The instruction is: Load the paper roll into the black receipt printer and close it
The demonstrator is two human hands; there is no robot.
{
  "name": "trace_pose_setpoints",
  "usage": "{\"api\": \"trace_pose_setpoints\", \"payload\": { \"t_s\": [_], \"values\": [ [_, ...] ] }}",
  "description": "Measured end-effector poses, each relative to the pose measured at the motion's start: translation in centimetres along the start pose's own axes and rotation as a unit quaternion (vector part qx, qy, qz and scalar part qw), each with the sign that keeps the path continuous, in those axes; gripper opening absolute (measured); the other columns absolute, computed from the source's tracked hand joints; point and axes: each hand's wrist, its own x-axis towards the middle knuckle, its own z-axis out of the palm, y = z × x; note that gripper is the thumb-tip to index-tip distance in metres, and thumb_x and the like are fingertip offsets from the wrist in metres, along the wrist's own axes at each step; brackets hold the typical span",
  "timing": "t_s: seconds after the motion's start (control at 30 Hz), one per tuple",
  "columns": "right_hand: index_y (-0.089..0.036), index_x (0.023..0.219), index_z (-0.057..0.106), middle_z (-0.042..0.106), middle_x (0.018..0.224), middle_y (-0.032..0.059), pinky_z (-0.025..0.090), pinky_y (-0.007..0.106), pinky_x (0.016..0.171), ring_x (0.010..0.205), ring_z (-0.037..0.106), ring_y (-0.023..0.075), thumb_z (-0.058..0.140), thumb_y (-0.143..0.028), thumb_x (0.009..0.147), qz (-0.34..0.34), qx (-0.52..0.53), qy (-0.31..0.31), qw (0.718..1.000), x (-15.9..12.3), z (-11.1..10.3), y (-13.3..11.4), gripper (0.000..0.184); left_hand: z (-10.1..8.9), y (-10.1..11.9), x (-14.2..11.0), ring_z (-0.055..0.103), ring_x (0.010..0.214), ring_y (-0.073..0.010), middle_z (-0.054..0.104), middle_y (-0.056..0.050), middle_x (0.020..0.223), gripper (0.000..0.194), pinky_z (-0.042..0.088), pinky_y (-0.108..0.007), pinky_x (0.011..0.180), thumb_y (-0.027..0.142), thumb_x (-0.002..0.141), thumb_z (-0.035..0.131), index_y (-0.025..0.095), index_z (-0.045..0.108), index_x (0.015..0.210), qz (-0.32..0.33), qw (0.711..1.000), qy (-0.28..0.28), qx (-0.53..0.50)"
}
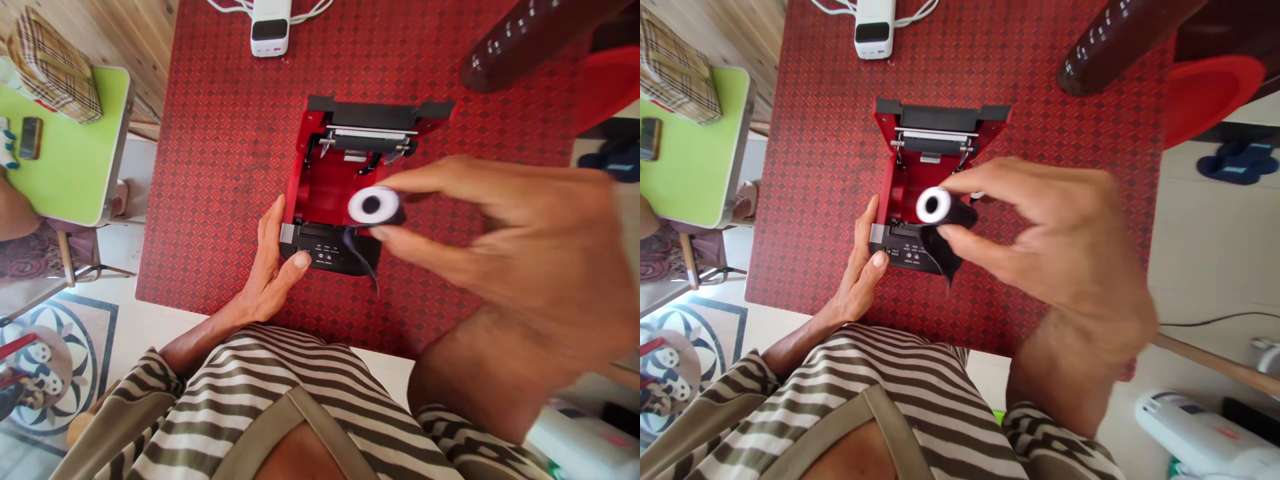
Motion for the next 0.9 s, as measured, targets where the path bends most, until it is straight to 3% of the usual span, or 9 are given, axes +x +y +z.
{"api": "trace_pose_setpoints", "payload": {
  "t_s": [0.13,0.2,0.23,0.37,0.5,0.67,0.9],
  "values": [
    [-0.044,0.120,0.099,0.097,0.108,0.0013,0.067,0.054,0.082,0.093,0.087,0.0343,0.112,-0.045,0.095,0.115,0.163,0.150,0.968,-3.8,-0.8,3.0,0.028,-0.1,-0.2,0.1,0.037,0.197,-0.0451,0.027,-0.011,0.217,0.089,0.034,-0.071,0.162,0.079,0.134,0.049,0.048,0.015,0.210,0.007,1.000,-0.001,0.010],
    [-0.045,0.117,0.099,0.097,0.109,0.0007,0.071,0.053,0.086,0.096,0.090,0.0336,0.112,-0.048,0.094,0.161,0.201,0.172,0.951,-5.6,0.2,5.1,0.026,-0.2,-0.2,0.1,0.035,0.198,-0.0455,0.025,-0.012,0.218,0.090,0.033,-0.072,0.162,0.080,0.134,0.048,0.047,0.014,0.210,0.005,1.000,-0.006,0.011],
    [-0.044,0.114,0.099,0.097,0.108,0.0011,0.073,0.052,0.083,0.095,0.091,0.0337,0.114,-0.047,0.090,0.159,0.223,0.164,0.948,-6.3,1.0,6.2,0.029,-0.3,-0.2,0.1,0.034,0.199,-0.0456,0.024,-0.012,0.219,0.088,0.031,-0.072,0.163,0.079,0.134,0.048,0.047,0.015,0.210,0.005,1.000,-0.008,0.010],
    [-0.042,0.118,0.096,0.098,0.114,0.0000,0.078,0.051,0.097,0.104,0.094,0.0310,0.109,-0.041,0.089,0.200,0.245,0.083,0.945,-8.0,4.2,9.4,0.032,-0.4,0.0,0.1,0.030,0.202,-0.0449,0.023,-0.010,0.220,0.084,0.026,-0.072,0.165,0.074,0.136,0.046,0.048,0.017,0.210,0.011,1.000,-0.008,0.004],
    [-0.039,0.122,0.094,0.097,0.114,-0.0004,0.079,0.051,0.097,0.103,0.093,0.0299,0.095,-0.043,0.093,0.214,0.233,0.023,0.949,-8.0,6.1,10.2,0.029,-0.4,0.0,0.1,0.031,0.202,-0.0453,0.022,-0.010,0.221,0.085,0.029,-0.070,0.165,0.075,0.136,0.047,0.046,0.017,0.211,0.019,1.000,-0.002,0.005],
    [-0.037,0.126,0.093,0.098,0.121,0.0008,0.078,0.052,0.107,0.112,0.096,0.0307,0.087,-0.039,0.099,0.219,0.231,-0.034,0.947,-7.4,6.4,9.8,0.027,-0.4,-0.1,0.1,0.031,0.202,-0.0454,0.022,-0.010,0.221,0.086,0.028,-0.071,0.165,0.075,0.136,0.047,0.046,0.015,0.211,0.022,1.000,-0.007,0.012],
    [-0.036,0.137,0.096,0.100,0.133,0.0040,0.079,0.056,0.119,0.118,0.097,0.0322,0.089,-0.036,0.099,0.247,0.226,-0.047,0.941,-7.7,5.2,8.8,0.039,-0.7,-0.5,0.3,0.033,0.201,-0.0453,0.025,-0.009,0.220,0.083,0.025,-0.071,0.165,0.074,0.136,0.048,0.048,0.019,0.210,0.035,0.999,-0.007,0.002]
  ]
}}
